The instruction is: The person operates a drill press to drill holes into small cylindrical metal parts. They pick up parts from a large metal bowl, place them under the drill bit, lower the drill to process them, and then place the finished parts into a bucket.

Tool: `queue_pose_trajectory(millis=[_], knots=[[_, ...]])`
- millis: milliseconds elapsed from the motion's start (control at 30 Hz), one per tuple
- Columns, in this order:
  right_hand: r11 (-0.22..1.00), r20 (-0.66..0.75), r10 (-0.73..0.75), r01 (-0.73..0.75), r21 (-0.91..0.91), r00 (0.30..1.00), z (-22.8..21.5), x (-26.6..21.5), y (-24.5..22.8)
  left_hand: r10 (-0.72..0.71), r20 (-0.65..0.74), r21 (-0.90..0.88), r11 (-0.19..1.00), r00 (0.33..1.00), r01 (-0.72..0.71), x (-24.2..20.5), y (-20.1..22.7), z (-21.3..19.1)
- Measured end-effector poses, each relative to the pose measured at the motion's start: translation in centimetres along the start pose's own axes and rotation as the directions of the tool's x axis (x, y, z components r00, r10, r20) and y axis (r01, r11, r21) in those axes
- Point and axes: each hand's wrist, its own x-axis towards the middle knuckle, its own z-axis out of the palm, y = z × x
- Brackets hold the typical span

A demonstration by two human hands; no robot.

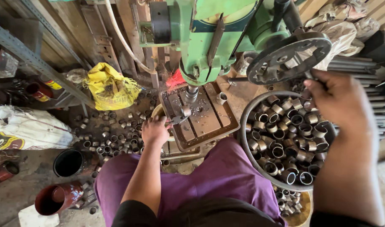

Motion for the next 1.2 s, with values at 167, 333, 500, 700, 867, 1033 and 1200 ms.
queue_pose_trajectory(millis=[167,333,500,700,867,1033,1200], knots=[[0.948,-0.004,-0.152,0.147,0.283,0.988,1.2,-0.4,-0.1,0.002,0.046,0.041,0.999,0.999,-0.004,0.1,0.2,-0.8],[0.957,-0.011,-0.109,0.108,0.270,0.994,1.3,-0.1,0.8,-0.012,0.005,-0.010,1.000,1.000,0.012,-0.2,0.2,-0.4],[0.976,-0.235,-0.114,0.153,0.156,0.965,6.9,0.8,3.4,-0.013,0.008,0.008,1.000,1.000,0.013,0.0,-0.1,0.5],[0.911,-0.370,-0.231,0.333,0.241,0.900,10.3,0.6,3.3,-0.030,0.011,0.017,0.999,0.999,0.030,-0.1,0.0,0.4],[0.875,-0.299,-0.114,0.239,0.422,0.947,10.2,0.5,2.4,-0.028,0.021,0.062,0.998,0.999,0.027,0.2,-0.2,1.0],[0.827,-0.096,-0.099,0.135,0.545,0.990,9.9,1.4,3.2,-0.038,-0.003,0.030,0.999,0.999,0.038,-0.1,-0.5,1.8],[0.746,0.028,-0.129,0.078,0.661,0.991,9.9,2.3,4.2,-0.033,-0.023,0.030,0.999,0.999,0.034,0.1,-0.5,1.8]])
